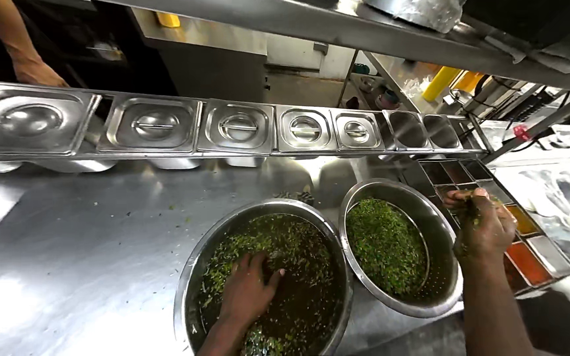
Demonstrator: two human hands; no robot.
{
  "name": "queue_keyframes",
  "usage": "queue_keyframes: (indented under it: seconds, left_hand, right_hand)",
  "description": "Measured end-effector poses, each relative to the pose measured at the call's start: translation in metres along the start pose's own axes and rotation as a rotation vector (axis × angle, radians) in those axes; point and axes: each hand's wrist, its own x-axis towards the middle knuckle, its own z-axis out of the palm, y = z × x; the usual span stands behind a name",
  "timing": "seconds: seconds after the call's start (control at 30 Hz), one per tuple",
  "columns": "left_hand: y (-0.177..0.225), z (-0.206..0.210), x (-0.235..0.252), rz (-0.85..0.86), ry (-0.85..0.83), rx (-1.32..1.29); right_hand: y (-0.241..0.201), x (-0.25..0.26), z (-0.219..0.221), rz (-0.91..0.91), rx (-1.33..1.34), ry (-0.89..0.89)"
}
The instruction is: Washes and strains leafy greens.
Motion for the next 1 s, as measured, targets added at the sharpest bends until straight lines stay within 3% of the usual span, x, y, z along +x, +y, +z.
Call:
queue_keyframes:
  seconds: [0.07, 0.17, 0.2, 0.3, 0.4, 0.47, 0.5, 0.57, 0.63, 0.77, 1.0]
  left_hand:
    - [-0.001, 0.0, 0.0, 0.001, 0.007, 0.001]
    - [0.004, -0.006, -0.003, -0.004, -0.009, -0.009]
    - [0.007, -0.009, -0.005, -0.011, -0.018, -0.009]
    - [0.011, -0.017, -0.011, -0.062, -0.062, -0.029]
    - [0.01, -0.016, -0.007, -0.061, -0.089, -0.007]
    - [0.01, -0.015, -0.008, -0.059, -0.106, 0.006]
    - [0.009, -0.015, -0.008, -0.056, -0.109, 0.006]
    - [0.009, -0.014, -0.009, -0.047, -0.108, 0.014]
    - [0.01, -0.014, -0.009, -0.05, -0.113, 0.034]
    - [0.01, -0.014, -0.01, -0.056, -0.112, 0.062]
    - [0.011, -0.013, -0.006, -0.065, -0.123, 0.091]
  right_hand:
    - [0.019, -0.004, -0.003, -0.086, -0.22, -0.074]
    - [0.051, -0.019, -0.006, 0.181, -0.776, -0.449]
    - [0.054, -0.024, -0.002, 0.19, -0.86, -0.468]
    - [0.036, -0.042, 0.02, 0.076, -0.82, -0.404]
    - [0.016, -0.07, 0.051, -0.149, -0.654, -0.533]
    - [0.007, -0.102, 0.075, -0.237, -0.581, -0.819]
    - [0.002, -0.119, 0.088, -0.211, -0.603, -1.045]
    - [-0.007, -0.151, 0.117, -0.123, -0.759, -1.544]
    - [-0.003, -0.179, 0.142, -0.081, -0.937, -1.852]
    - [0.018, -0.206, 0.16, -0.097, -1.057, -1.944]
    - [0.028, -0.203, 0.17, -0.061, -1.17, -2.045]
